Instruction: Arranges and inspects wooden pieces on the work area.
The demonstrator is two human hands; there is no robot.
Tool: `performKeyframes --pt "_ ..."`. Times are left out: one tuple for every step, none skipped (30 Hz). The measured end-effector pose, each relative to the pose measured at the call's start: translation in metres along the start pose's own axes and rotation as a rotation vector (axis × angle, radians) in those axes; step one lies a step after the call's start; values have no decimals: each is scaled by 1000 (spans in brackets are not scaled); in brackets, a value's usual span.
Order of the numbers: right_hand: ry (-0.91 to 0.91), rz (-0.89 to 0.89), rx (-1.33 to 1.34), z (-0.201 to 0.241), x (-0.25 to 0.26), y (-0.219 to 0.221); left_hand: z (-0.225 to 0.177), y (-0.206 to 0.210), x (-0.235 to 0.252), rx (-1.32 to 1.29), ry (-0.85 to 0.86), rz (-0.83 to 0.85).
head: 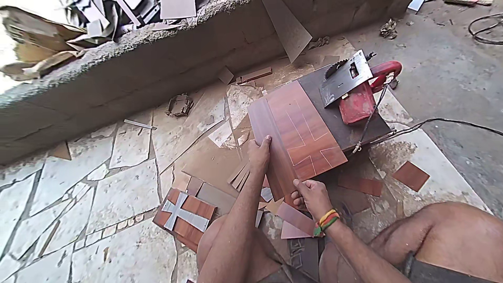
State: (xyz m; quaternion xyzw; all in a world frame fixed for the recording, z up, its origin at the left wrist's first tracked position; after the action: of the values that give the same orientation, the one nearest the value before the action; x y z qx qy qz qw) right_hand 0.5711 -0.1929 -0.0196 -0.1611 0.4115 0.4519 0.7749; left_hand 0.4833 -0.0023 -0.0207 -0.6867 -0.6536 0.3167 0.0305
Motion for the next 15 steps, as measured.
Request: performKeyframes --pt "-1 2 2 -1 1 0 0 0 0 7 2 -3" --pt "-8 6 6 -2 2 -1 1 1 0 15 7 -6" --pt "-14 8 4 -2 3 -1 2 1 0 20 9 -10" --pt "-16 7 -3 -2 3 -1 2 1 1 24 9 -12" --pt "-17 6 -7 -2 4 -1 2 1 1 28 9 -12" --pt "-18 5 -9 -2 4 -1 2 2 1 29 7 -10" --pt "-16 5 -12 -1 4 -1 2 2 1 27 6 -9" --pt "-12 5 -16 -1 3 -1 2 1 1 26 5 -8" --pt "-6 5 -18 0 3 -1 2 1 1 26 5 -7" --pt "0 3 -18 0 2 -1 2 1 0 29 6 -6" --pt "3 -3 -17 0 2 0 2 1 0 30 8 -7" --pt "5 -8 -20 2 2 0 2 1 0 26 9 -9" --pt "7 -13 -25 3 1 1 2 1 0 24 11 -15" --pt "8 -17 -33 4 1 1 2 1 0 24 10 -17" --pt "9 -19 -46 4 0 1 3 1 -1 25 8 -18"
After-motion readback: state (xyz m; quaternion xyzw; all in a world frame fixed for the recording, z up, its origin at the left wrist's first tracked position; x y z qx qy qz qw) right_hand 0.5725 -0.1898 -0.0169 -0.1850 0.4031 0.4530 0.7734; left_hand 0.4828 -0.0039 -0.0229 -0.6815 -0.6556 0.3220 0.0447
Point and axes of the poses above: each hand's wrist, its own x-axis towards the middle knuckle, its own y-axis out of the palm, z = x × y, the point moved 1 cm from there along x, towards the middle knuckle
